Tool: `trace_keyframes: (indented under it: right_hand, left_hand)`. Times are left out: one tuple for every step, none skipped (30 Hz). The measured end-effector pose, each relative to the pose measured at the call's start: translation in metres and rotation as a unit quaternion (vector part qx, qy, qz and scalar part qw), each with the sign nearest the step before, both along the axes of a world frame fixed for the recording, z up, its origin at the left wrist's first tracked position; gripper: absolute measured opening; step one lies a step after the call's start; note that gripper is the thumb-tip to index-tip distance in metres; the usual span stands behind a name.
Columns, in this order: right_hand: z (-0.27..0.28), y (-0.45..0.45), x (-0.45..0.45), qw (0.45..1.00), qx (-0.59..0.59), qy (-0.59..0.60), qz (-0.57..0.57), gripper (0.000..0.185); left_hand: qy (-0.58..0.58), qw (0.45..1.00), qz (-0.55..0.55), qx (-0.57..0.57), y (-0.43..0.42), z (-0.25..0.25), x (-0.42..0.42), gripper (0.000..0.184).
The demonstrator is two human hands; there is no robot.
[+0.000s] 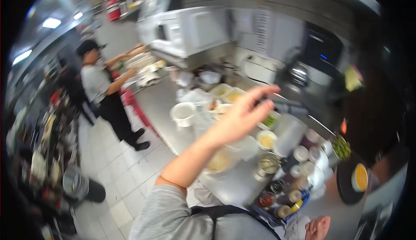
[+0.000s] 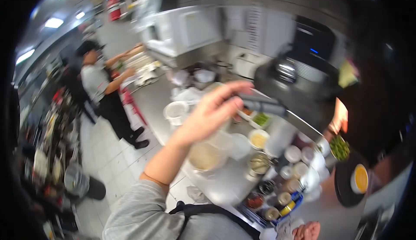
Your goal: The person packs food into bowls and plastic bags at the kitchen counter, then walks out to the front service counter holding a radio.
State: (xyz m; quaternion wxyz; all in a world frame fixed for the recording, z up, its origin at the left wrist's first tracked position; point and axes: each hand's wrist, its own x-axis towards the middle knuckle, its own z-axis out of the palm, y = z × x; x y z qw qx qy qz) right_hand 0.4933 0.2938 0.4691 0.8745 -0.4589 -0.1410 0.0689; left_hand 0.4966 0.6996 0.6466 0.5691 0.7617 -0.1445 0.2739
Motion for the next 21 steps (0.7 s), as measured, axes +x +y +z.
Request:
trace_keyframes:
  right_hand:
    - [0.0, 0.01, 0.0, 0.998, 0.003, -0.02, 0.061, 0.008]
    - [0.002, 0.025, 0.003, 0.992, 0.007, -0.038, 0.118, 0.01]
    - [0.006, 0.047, 0.004, 0.989, 0.005, -0.041, 0.144, 0.01]
    - [0.012, 0.073, 0.002, 0.976, -0.001, -0.044, 0.215, 0.017]
    - [0.017, 0.099, -0.004, 0.958, -0.005, -0.045, 0.282, 0.023]
    - [0.017, 0.129, -0.008, 0.948, -0.048, -0.062, 0.309, 0.038]
    - [0.017, 0.162, -0.014, 0.928, -0.054, -0.046, 0.365, 0.047]
    - [0.012, 0.191, -0.027, 0.934, -0.081, 0.011, 0.349, 0.053]
    - [-0.001, 0.22, -0.032, 0.908, -0.039, 0.049, 0.414, 0.057]
    - [0.036, 0.263, -0.052, 0.857, -0.061, 0.114, 0.499, 0.059]
    - [0.027, 0.295, -0.067, 0.853, -0.062, 0.149, 0.497, 0.049]
    - [-0.009, 0.317, -0.055, 0.791, -0.056, 0.08, 0.603, 0.068]
    - [-0.014, 0.349, -0.065, 0.749, -0.072, 0.096, 0.652, 0.062]
    - [-0.013, 0.381, -0.08, 0.704, -0.086, 0.113, 0.696, 0.058]
    - [-0.019, 0.411, -0.096, 0.706, -0.084, 0.114, 0.694, 0.058]
    - [-0.027, 0.44, -0.115, 0.699, -0.155, -0.06, 0.695, 0.06]
    - [-0.029, 0.463, -0.134, 0.668, -0.223, -0.231, 0.671, 0.063]
    - [-0.021, 0.485, -0.155, 0.672, -0.226, -0.228, 0.667, 0.063]
    - [-0.01, 0.507, -0.175, 0.665, -0.253, -0.293, 0.638, 0.064]
    - [-0.005, 0.523, -0.188, 0.653, -0.28, -0.356, 0.607, 0.066]
    - [-0.011, 0.538, -0.195, 0.654, -0.282, -0.355, 0.605, 0.066]
  left_hand:
    - [0.012, 0.998, -0.037, -0.05, 0.008, -0.013, -0.015, 0.036]
    - [0.022, 0.992, -0.078, -0.1, 0.016, -0.028, -0.03, 0.037]
    - [0.063, 0.972, -0.123, -0.188, 0.02, -0.043, -0.046, 0.037]
    - [0.1, 0.941, -0.172, -0.274, 0.024, -0.059, -0.062, 0.038]
    - [0.131, 0.912, -0.209, -0.329, 0.029, -0.08, -0.077, 0.038]
    - [0.158, 0.878, -0.248, -0.378, 0.034, -0.099, -0.091, 0.039]
    - [0.192, 0.895, -0.215, -0.34, 0.04, -0.112, -0.111, 0.04]
    - [0.228, 0.907, -0.182, -0.302, 0.048, -0.123, -0.131, 0.041]
    - [0.221, 0.911, -0.171, -0.303, 0.06, -0.134, -0.151, 0.041]
    - [0.236, 0.937, -0.149, -0.207, 0.073, -0.144, -0.173, 0.042]
    - [0.253, 0.953, -0.126, -0.109, 0.087, -0.149, -0.196, 0.044]
    - [0.251, 0.954, -0.121, -0.108, 0.1, -0.149, -0.218, 0.044]
    - [0.277, 0.956, -0.061, -0.067, 0.113, -0.146, -0.241, 0.045]
    - [0.304, 0.952, -0.003, -0.026, 0.126, -0.145, -0.262, 0.047]
    - [0.289, 0.957, 0.031, -0.006, 0.14, -0.153, -0.278, 0.052]
    - [0.291, 0.956, 0.027, -0.004, 0.155, -0.152, -0.295, 0.052]
    - [0.262, 0.963, 0.067, 0.01, 0.167, -0.151, -0.311, 0.053]
    - [0.232, 0.967, 0.107, 0.021, 0.18, -0.152, -0.327, 0.054]
    - [0.269, 0.955, 0.123, -0.006, 0.195, -0.155, -0.343, 0.055]
    - [0.269, 0.956, 0.118, -0.009, 0.208, -0.157, -0.36, 0.055]
    - [0.296, 0.94, 0.166, -0.012, 0.221, -0.155, -0.376, 0.057]
